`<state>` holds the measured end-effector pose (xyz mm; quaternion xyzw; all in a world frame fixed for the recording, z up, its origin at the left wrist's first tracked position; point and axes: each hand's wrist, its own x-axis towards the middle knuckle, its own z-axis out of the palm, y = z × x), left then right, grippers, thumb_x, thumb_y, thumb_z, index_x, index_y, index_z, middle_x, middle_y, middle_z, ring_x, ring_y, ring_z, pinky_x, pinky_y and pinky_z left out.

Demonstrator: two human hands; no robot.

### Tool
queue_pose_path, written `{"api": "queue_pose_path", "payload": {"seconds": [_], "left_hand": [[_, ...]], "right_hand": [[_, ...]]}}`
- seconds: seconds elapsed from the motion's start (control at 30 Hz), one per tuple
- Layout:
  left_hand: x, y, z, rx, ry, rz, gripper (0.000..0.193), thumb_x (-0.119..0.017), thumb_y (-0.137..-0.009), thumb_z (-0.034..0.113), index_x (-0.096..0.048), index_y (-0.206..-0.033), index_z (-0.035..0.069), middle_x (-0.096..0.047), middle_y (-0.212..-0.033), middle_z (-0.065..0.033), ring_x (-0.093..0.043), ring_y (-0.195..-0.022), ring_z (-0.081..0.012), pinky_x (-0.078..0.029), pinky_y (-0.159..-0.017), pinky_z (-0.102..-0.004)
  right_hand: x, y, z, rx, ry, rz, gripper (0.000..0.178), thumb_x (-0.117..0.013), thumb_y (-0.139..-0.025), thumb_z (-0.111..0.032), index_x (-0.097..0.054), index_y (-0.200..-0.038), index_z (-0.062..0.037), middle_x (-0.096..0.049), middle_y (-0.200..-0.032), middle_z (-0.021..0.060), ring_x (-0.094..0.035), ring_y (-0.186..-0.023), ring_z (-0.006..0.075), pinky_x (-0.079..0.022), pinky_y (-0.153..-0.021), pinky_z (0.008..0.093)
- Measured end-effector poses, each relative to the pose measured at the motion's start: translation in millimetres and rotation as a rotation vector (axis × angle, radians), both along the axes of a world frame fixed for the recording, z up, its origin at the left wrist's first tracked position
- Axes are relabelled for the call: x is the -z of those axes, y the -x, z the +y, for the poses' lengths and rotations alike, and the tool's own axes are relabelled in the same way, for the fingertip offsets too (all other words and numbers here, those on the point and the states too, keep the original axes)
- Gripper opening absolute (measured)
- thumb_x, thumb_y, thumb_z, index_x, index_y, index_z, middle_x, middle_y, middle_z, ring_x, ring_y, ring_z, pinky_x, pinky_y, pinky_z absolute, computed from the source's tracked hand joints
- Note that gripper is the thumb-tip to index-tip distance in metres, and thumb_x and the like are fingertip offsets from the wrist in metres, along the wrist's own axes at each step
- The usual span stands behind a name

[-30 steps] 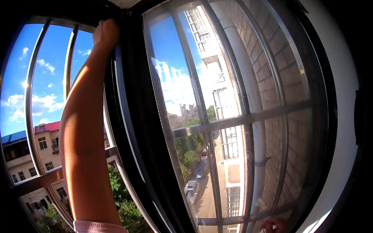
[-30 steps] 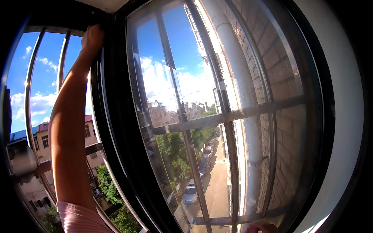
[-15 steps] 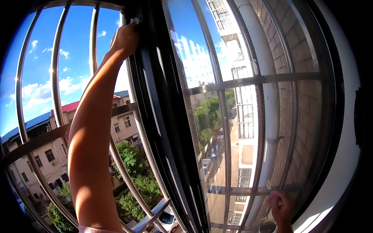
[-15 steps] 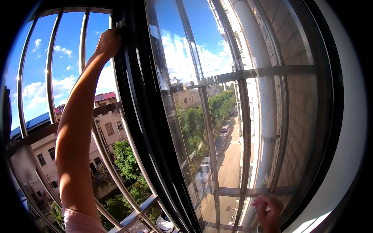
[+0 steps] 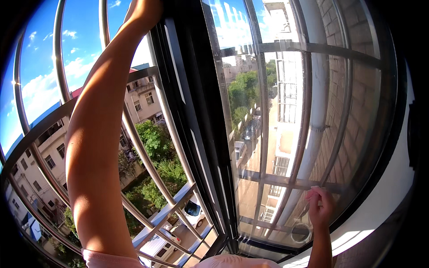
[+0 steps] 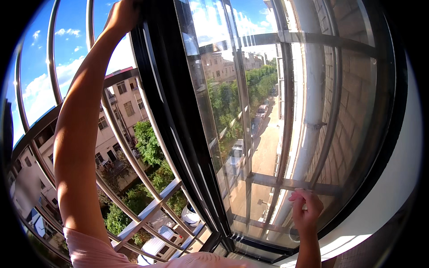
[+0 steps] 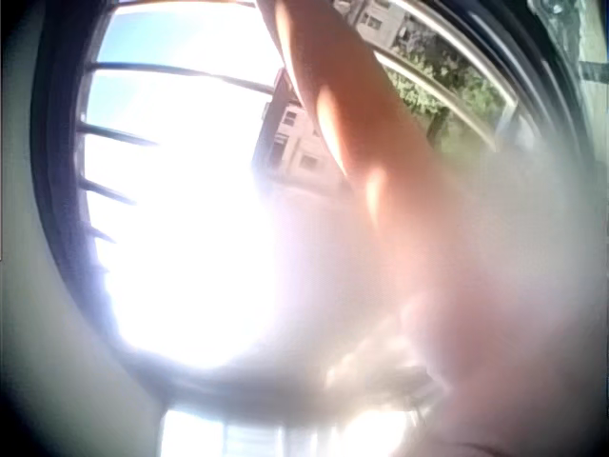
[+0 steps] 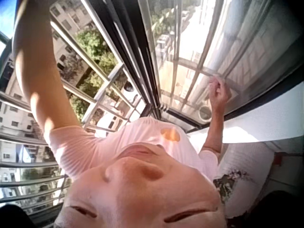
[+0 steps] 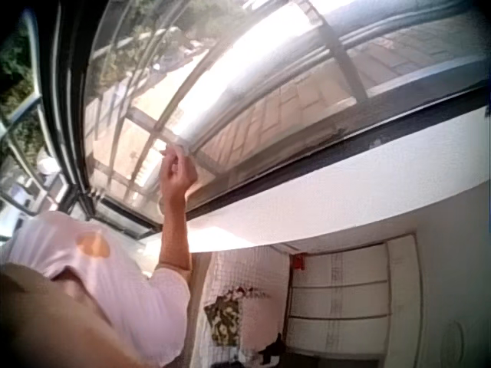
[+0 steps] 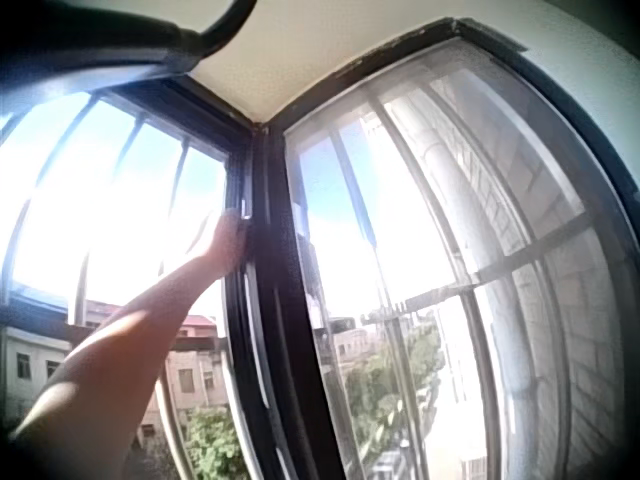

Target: The person cleans the window frame and screen on a balcony using a cloth. They wipe the frame and screen, then dip the cloth into a bucket of water to rinse it before continuing to wipe the frame.

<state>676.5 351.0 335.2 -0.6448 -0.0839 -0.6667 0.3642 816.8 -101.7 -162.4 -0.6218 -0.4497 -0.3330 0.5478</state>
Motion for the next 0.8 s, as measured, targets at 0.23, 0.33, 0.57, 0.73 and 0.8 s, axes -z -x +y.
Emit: {"api": "queue_pose_path", "payload": {"seconds": [0.23, 0.33, 0.57, 0.73, 0.8], "left_hand": [[210, -6, -47, 0.311, 0.034, 0.13, 0.018, -0.058, -0.081, 0.01, -0.06, -0.098, 0.003, -0.063, -0.083, -0.0203, -0.062, -0.078, -0.0343, -0.05, -0.066, -0.0351], [300, 9, -132, 0.271, 0.42, 0.154, 0.013, -0.056, -0.08, 0.004, -0.059, -0.092, 0.0, -0.06, -0.08, -0.0198, -0.06, -0.075, -0.0373, -0.049, -0.064, -0.0372], [481, 31, -162, 0.363, 0.893, 0.232, 0.016, -0.055, -0.079, -0.001, -0.057, -0.095, -0.001, -0.058, -0.089, -0.0169, -0.059, -0.08, -0.0349, -0.049, -0.069, -0.0383], [600, 36, -170, 0.471, 1.13, 0.197, 0.017, -0.054, -0.08, -0.002, -0.058, -0.097, -0.001, -0.058, -0.088, -0.0174, -0.059, -0.083, -0.0337, -0.048, -0.072, -0.0369], [635, 35, -176, 0.525, 1.344, 0.12, 0.016, -0.055, -0.08, -0.001, -0.059, -0.096, 0.001, -0.058, -0.088, -0.0167, -0.059, -0.082, -0.0318, -0.048, -0.072, -0.036]], "right_hand": [[6, -7, -8, 0.104, 0.072, -0.094, 0.014, -0.05, -0.081, 0.007, -0.058, -0.089, -0.0006, -0.06, -0.072, 0.0085, -0.06, -0.061, 0.0193, -0.048, -0.058, 0.0289], [12, -9, -7, 0.127, 0.078, -0.089, 0.014, -0.049, -0.082, 0.007, -0.058, -0.09, -0.0002, -0.06, -0.073, 0.009, -0.06, -0.062, 0.0197, -0.048, -0.058, 0.0297], [15, -10, -7, 0.082, 0.084, -0.117, 0.016, -0.048, -0.082, 0.008, -0.058, -0.092, 0.0009, -0.06, -0.077, 0.0112, -0.06, -0.065, 0.0205, -0.048, -0.057, 0.0283], [13, -12, -1, 0.092, 0.067, -0.207, 0.016, -0.049, -0.082, 0.008, -0.058, -0.093, 0.0017, -0.06, -0.077, 0.0108, -0.059, -0.064, 0.0207, -0.048, -0.056, 0.0277], [16, -14, -1, 0.103, 0.064, -0.232, 0.016, -0.048, -0.082, 0.008, -0.058, -0.093, 0.0017, -0.059, -0.077, 0.0109, -0.059, -0.064, 0.0209, -0.048, -0.055, 0.0276]]}}
